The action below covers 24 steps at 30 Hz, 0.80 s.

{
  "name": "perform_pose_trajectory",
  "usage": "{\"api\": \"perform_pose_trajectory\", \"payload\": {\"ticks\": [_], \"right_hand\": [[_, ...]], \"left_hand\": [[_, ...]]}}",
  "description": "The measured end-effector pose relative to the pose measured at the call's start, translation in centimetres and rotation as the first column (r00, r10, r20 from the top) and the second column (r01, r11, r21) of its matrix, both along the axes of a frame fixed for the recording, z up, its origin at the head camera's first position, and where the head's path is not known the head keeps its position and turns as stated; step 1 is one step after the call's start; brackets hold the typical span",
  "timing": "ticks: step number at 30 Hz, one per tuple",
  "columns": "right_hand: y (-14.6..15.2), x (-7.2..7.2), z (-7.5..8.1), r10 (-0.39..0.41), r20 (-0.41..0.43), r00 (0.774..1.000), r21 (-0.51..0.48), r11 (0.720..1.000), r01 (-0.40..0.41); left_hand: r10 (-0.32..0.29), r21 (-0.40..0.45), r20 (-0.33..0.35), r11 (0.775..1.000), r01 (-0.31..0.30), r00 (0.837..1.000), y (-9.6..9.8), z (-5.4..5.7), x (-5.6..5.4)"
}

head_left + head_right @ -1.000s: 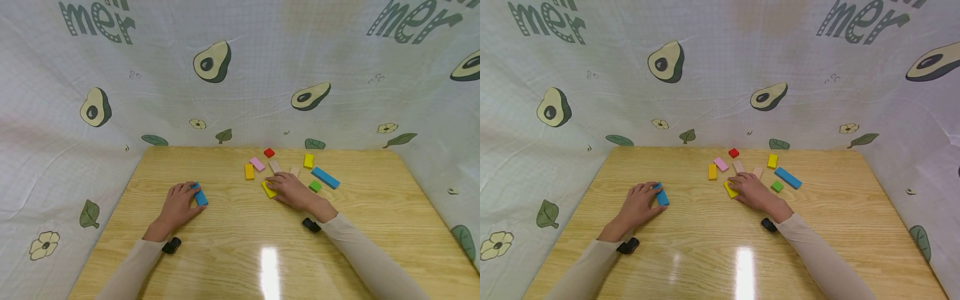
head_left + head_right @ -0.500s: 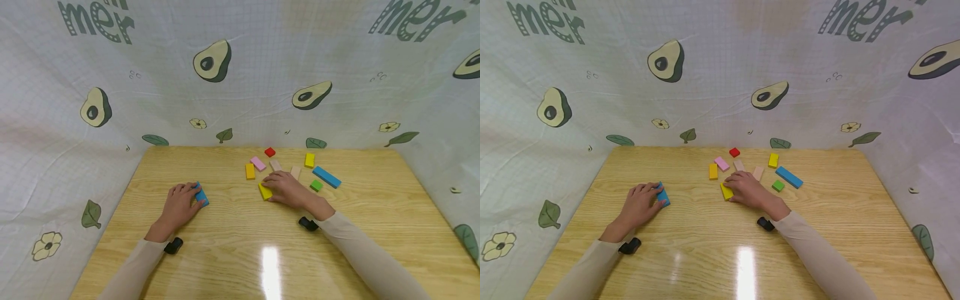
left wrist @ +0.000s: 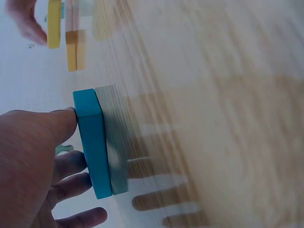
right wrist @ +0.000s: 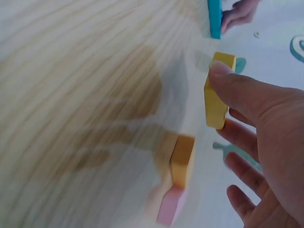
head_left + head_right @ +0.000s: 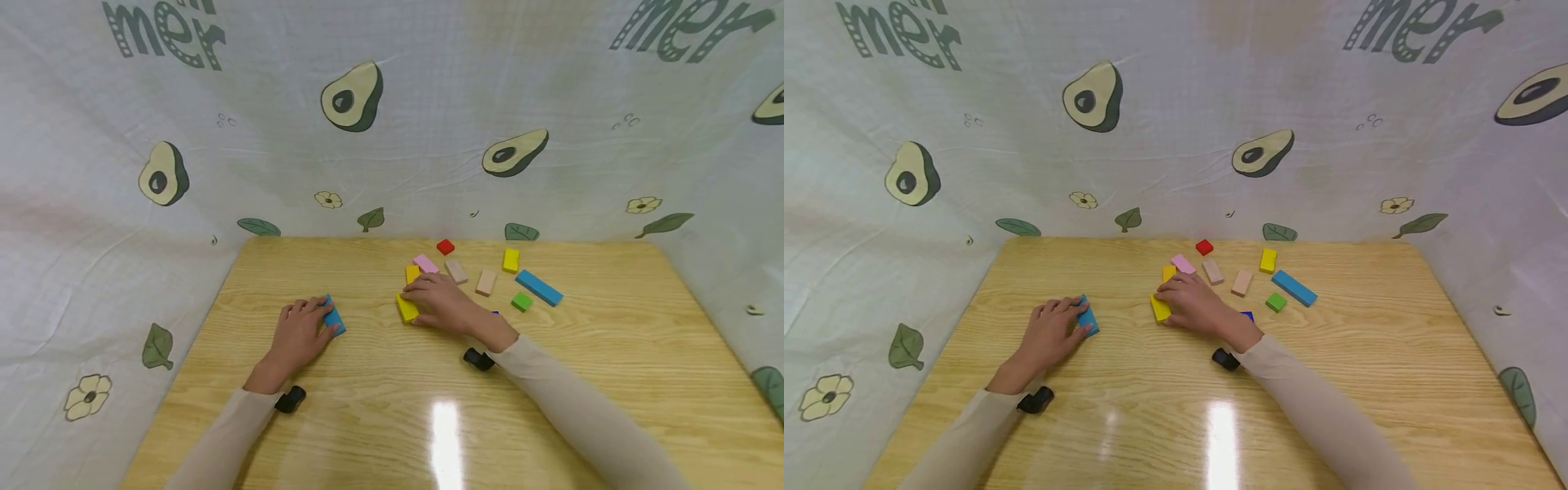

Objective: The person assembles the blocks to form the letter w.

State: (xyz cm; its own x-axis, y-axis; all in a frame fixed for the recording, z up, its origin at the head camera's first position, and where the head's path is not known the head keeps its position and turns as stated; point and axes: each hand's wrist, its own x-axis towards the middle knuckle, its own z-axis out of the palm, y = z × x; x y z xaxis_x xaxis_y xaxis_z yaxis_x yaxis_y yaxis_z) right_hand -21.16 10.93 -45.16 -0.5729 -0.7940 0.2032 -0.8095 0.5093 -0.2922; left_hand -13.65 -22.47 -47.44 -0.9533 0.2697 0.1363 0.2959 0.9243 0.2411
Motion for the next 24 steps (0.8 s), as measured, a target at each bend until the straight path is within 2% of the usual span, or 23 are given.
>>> {"api": "perform_pose_trajectory", "payload": {"ticks": [6, 12, 17, 24], "right_hand": [[-2.8, -0.6, -0.2, -0.012, -0.030, 0.999, 0.001, 1.000, 0.012], [-5.5, -1.0, -0.6, -0.042, 0.010, 0.999, -0.003, 0.999, 0.042], [-7.8, -1.5, -0.7, -0.076, 0.059, 0.995, 0.054, 0.996, 0.073], [-10.0, -2.1, -0.5, -0.098, 0.066, 0.993, 0.082, 0.992, 0.092]], "left_hand": [[-0.004, 0.007, 0.007, 1.000, 0.004, 1.000, 0.1, 0.1, 0.1], [-0.014, 0.008, -0.002, 1.000, 0.014, 1.000, 0.2, 0.1, 0.2], [-0.016, -0.003, 0.007, 1.000, 0.016, 1.000, 0.2, 0.1, 0.1], [-0.014, 0.007, 0.014, 1.000, 0.014, 1.000, 0.2, 0.1, 0.3]]}}
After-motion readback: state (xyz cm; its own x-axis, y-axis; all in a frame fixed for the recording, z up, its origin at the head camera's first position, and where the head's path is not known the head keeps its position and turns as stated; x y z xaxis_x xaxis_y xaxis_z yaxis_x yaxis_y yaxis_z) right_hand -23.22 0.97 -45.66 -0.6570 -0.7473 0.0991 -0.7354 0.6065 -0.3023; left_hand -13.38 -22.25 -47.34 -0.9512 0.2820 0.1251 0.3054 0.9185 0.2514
